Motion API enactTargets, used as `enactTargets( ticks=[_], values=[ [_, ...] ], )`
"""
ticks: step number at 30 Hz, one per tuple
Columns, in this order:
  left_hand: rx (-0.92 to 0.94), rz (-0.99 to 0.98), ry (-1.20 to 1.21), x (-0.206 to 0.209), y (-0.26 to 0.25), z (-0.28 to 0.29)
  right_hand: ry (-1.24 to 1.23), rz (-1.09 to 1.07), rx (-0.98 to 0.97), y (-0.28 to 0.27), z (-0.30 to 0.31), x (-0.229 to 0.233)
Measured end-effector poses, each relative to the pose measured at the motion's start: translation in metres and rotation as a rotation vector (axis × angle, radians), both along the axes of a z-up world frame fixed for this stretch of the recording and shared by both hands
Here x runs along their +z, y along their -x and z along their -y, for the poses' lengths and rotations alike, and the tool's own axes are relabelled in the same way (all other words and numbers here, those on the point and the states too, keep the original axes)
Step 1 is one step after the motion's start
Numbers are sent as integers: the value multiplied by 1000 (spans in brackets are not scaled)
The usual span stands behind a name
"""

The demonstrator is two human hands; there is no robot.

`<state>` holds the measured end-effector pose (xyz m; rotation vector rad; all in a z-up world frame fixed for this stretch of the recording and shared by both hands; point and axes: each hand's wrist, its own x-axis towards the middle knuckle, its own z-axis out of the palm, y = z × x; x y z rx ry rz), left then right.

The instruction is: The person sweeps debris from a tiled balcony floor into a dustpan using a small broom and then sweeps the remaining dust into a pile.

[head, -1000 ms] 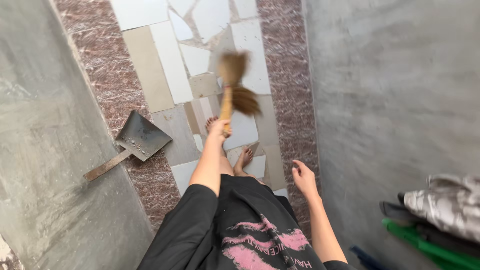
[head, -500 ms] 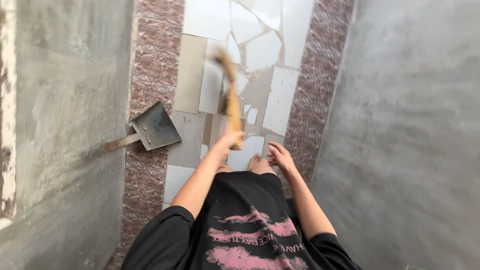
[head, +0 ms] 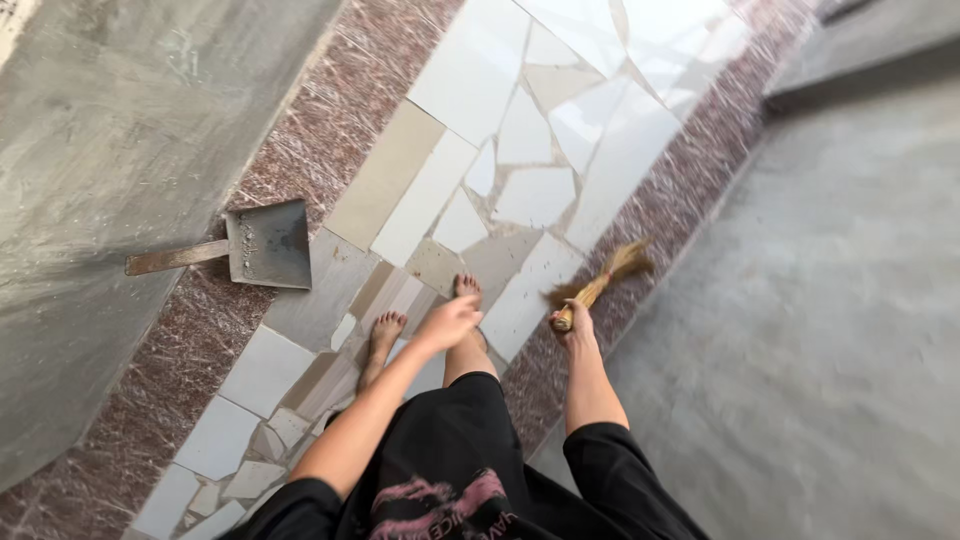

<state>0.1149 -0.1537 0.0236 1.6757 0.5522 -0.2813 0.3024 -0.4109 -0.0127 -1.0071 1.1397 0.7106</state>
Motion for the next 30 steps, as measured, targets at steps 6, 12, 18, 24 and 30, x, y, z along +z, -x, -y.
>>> enactTargets(
  ticks=[6,12,18,24,30],
  values=[
    [575,-215,-178,3,37,-79,208,7,1178,4,-92,-20],
    [811,-214,42,-7,44,-76,-186,2,1259,-17,-166,17],
    [896,-281,68,4,47,-85,60,329,1506,-36,-166,78],
    [918,-290,-52,-1,43,-87,281,458,1657,-83,-187,141],
    [643,-315,-1003,-6,64,-101,217,508,1543,-80,-230,74]
  ],
)
